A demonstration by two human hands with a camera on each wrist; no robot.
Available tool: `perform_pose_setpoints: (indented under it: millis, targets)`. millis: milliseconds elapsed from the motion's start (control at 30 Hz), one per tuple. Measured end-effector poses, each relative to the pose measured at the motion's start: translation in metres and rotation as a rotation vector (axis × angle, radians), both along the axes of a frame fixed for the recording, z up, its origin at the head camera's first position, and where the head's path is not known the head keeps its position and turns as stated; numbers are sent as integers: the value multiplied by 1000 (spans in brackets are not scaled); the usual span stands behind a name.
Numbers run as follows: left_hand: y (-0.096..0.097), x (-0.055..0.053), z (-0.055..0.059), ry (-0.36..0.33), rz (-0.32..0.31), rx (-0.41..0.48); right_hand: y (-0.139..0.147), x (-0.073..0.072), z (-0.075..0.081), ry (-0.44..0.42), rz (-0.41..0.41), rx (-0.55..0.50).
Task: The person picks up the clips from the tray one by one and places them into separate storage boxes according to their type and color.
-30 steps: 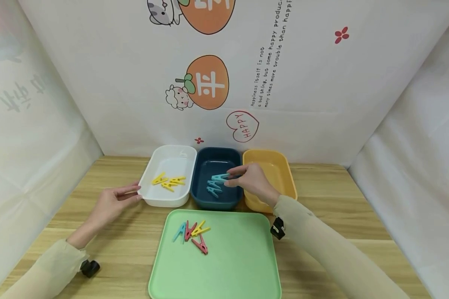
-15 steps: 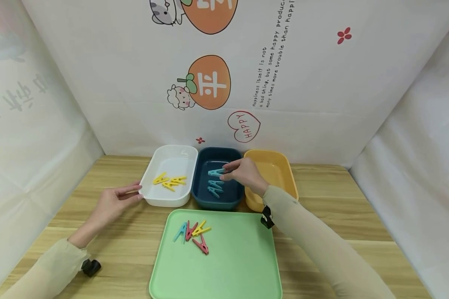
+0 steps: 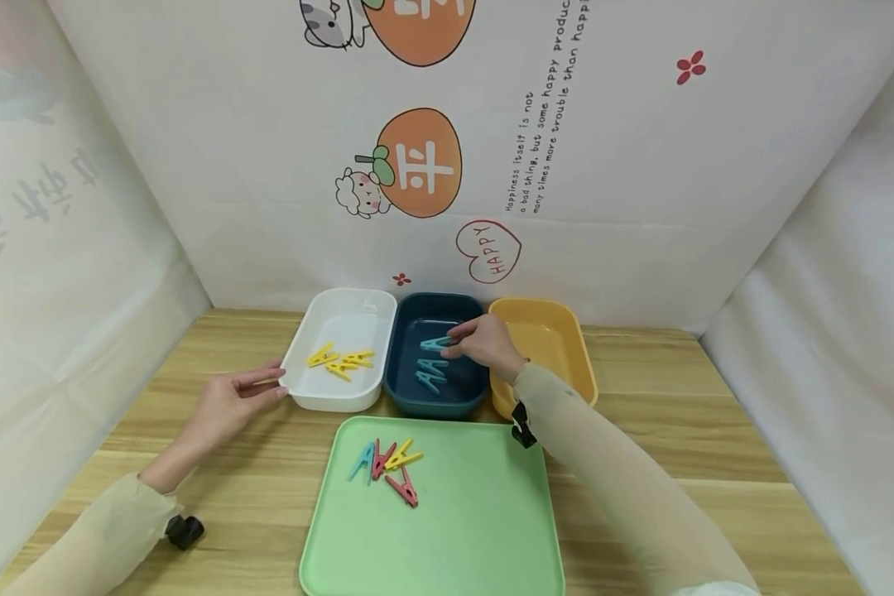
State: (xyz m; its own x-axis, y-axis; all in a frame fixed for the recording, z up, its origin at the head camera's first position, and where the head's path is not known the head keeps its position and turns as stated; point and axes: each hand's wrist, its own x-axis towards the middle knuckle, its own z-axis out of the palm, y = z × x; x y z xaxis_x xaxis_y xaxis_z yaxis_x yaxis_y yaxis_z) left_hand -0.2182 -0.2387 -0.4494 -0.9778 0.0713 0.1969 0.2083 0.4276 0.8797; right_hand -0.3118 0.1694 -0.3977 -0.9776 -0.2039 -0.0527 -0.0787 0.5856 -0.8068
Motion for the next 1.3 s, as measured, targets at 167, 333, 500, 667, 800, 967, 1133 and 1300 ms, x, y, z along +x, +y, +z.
perform_pose_setpoints:
  millis: [167,333,500,667,800,967,1133,1300]
  targets:
    - [0,0,2,2,2,-12,-3,-5,0,-1,-10,27]
    - [1,1,2,-7,5,-16,-7,-7,-1,-2,-34,59]
    - [2,1,2,-15,4,-10,-13,-9,-3,1,-44,89]
    - [2,1,0,-16,3,-6,-15,-10,-1,14,-41,86]
    - [2,1,-1,-13,-1,-7,-13,-3,5,21,-53,74]
    - [1,1,-1,-5,2,-7,-10,11,15,32,-42,59]
    - [0,0,1,1,9,-7,-8,31,22,79,-18,83]
    - [0,2,3,-7,6,-8,-5,53,26,105,10,120]
